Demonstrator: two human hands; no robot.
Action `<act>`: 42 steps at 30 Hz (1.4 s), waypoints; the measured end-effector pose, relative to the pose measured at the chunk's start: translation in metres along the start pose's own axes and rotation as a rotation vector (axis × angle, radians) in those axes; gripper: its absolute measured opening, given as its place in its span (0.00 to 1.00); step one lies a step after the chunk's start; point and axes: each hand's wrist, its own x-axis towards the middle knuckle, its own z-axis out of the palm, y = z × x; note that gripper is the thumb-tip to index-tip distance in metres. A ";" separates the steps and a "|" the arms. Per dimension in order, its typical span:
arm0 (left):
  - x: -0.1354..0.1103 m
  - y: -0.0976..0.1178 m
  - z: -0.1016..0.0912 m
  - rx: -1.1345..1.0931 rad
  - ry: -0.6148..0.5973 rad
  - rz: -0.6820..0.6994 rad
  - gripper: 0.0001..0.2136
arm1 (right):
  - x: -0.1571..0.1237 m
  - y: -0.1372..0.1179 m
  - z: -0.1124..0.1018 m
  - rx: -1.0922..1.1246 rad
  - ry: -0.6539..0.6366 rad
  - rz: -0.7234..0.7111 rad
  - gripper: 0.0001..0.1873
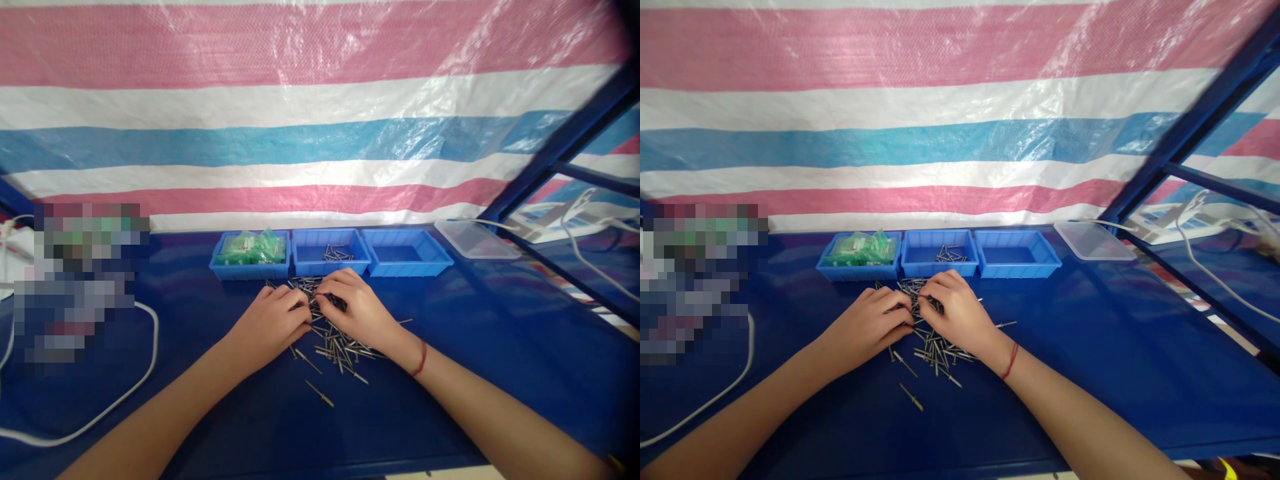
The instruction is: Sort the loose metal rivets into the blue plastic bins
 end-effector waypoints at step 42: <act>0.004 0.008 0.004 -0.461 0.347 -0.217 0.07 | -0.003 -0.023 -0.001 0.485 0.193 0.223 0.04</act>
